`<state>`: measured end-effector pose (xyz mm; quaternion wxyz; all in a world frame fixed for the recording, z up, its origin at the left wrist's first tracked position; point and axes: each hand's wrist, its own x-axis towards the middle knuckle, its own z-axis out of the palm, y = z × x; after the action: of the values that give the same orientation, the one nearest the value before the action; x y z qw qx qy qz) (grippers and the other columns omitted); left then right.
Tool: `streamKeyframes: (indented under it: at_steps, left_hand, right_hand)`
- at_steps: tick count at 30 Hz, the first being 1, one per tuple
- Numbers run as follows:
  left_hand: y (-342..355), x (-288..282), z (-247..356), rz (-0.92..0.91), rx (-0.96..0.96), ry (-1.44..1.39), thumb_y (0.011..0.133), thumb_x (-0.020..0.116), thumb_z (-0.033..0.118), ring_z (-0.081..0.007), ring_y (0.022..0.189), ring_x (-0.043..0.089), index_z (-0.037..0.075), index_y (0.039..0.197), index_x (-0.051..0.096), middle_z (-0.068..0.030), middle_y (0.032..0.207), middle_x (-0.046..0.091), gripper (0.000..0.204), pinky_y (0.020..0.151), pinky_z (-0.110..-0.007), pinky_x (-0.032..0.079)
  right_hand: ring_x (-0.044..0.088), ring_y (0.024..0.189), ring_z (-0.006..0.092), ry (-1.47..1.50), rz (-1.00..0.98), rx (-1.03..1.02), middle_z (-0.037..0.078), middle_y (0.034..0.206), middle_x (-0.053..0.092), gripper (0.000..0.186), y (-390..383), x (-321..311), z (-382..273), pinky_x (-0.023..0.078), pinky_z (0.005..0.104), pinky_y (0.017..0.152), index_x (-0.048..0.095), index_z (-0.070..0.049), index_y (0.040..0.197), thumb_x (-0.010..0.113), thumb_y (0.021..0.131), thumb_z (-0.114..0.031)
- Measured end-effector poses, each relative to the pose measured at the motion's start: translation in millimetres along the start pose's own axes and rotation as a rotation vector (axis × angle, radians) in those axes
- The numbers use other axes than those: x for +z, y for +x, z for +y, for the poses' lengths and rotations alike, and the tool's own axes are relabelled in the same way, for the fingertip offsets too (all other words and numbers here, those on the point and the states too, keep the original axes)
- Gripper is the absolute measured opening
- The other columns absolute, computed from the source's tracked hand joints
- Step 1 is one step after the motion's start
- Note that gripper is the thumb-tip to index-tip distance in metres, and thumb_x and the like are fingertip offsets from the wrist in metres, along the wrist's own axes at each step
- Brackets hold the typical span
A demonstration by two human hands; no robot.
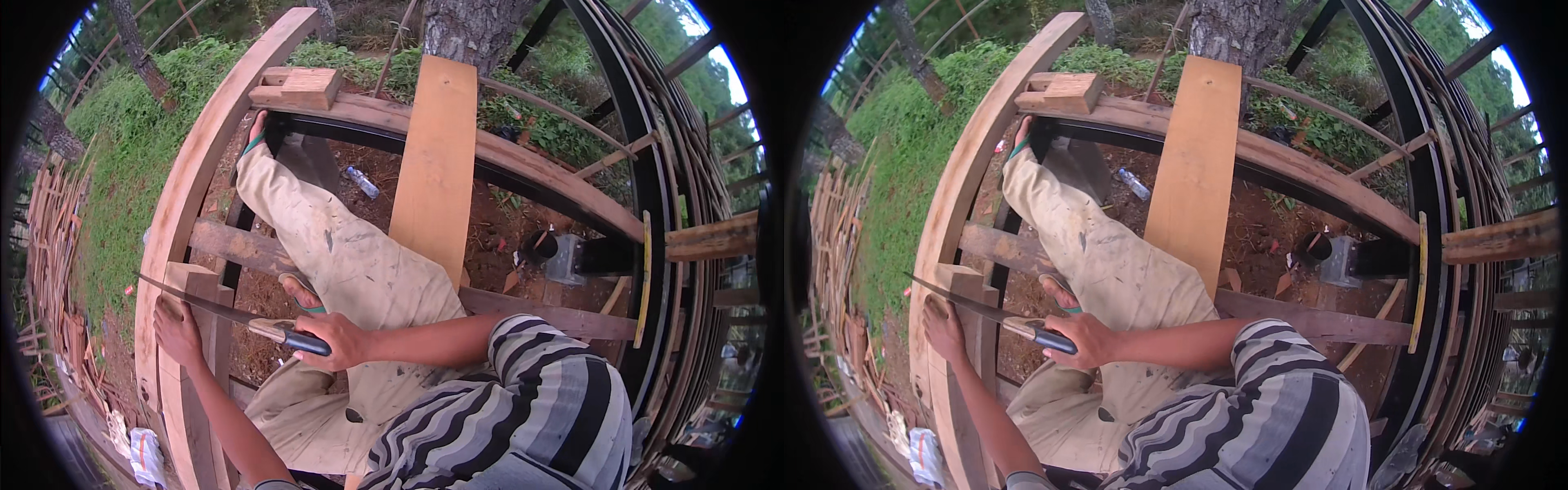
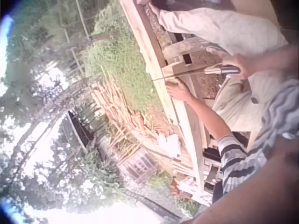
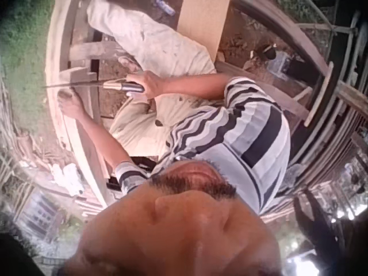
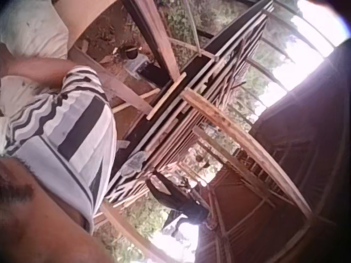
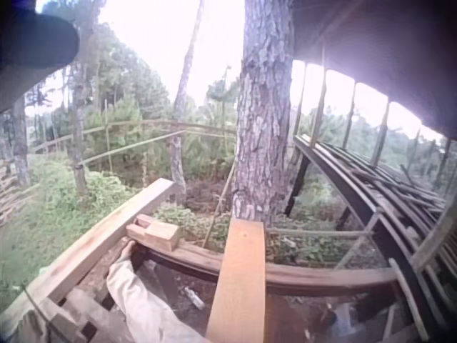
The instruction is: The person cuts notches into a wooden beam using a hand saw while holding the beam with their hand. The person touches the saw blade with their fingers, talks to a nearby worker, and saws into the wooden beam.
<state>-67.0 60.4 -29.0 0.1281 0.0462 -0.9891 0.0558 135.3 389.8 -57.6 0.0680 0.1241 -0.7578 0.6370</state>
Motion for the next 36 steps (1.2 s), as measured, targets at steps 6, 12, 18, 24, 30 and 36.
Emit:
streamKeyframes:
  at_steps: [6,12,18,24,30,36]
  left_hand:
    - [4,3,12,-0.02,0.024,-0.016,0.108,0.06,0.051,-0.0399,0.14,0.059,0.012,0.161,0.054,-0.0148,0.151,0.064,0.066,0.119,-0.055,0.044]
    - [2,13,11,-0.025,0.032,-0.02,0.108,0.058,0.057,-0.0396,0.143,0.057,0.013,0.161,0.054,-0.0145,0.156,0.063,0.069,0.121,-0.055,0.043]
    - [3,15,-25,0.064,0.044,-0.005,0.106,0.059,0.062,-0.0396,0.139,0.06,0.009,0.159,0.056,-0.0177,0.15,0.065,0.075,0.116,-0.055,0.045]
    - [4,-7,8,-0.047,-0.064,-0.118,0.1,0.053,0.082,-0.0372,0.139,0.061,0.007,0.152,0.059,-0.0189,0.145,0.067,0.092,0.122,-0.06,0.042]
    - [-4,-12,21,0.123,-0.076,-0.327,0.09,0.063,0.08,-0.0357,0.14,0.059,0.003,0.144,0.064,-0.0209,0.139,0.067,0.094,0.127,-0.06,0.032]
    - [-21,-1,12,0.138,-0.108,-0.367,0.084,0.069,0.078,-0.0354,0.141,0.057,0.004,0.144,0.067,-0.0199,0.14,0.067,0.096,0.126,-0.063,0.029]
  right_hand:
    - [0.073,0.081,0.0398,0.025,-0.005,0.038,0.015,0.085,0.07,0.033,-3,-2,-3,0.056,0.0496,0.071,0.063,-0.007,0.111,0.082,0.096,-0.029]
    - [0.077,0.082,0.0389,0.007,0.018,0.041,0.016,0.086,0.075,0.035,-10,-5,-3,0.058,0.0483,0.071,0.062,-0.007,0.114,0.083,0.096,-0.028]
    - [0.077,0.086,0.0353,0.133,0.094,0.042,0.012,0.095,0.078,0.045,6,3,-29,0.059,0.0443,0.076,0.063,-0.009,0.131,0.086,0.094,-0.021]
    - [0.082,0.099,0.0368,-0.055,0.059,-0.122,0.022,0.127,0.078,0.051,15,10,-42,0.065,0.0421,0.084,0.066,-0.001,0.145,0.081,0.096,-0.006]
    - [0.075,0.099,0.0264,-0.204,-0.087,0.026,0.022,0.135,0.073,0.049,9,-6,-29,0.058,0.0381,0.083,0.059,0.003,0.156,0.067,0.11,-0.013]
    - [0.069,0.092,0.0204,-0.174,-0.091,-0.074,0.016,0.145,0.069,0.045,7,2,-21,0.054,0.0333,0.073,0.062,0.002,0.155,0.06,0.114,-0.015]
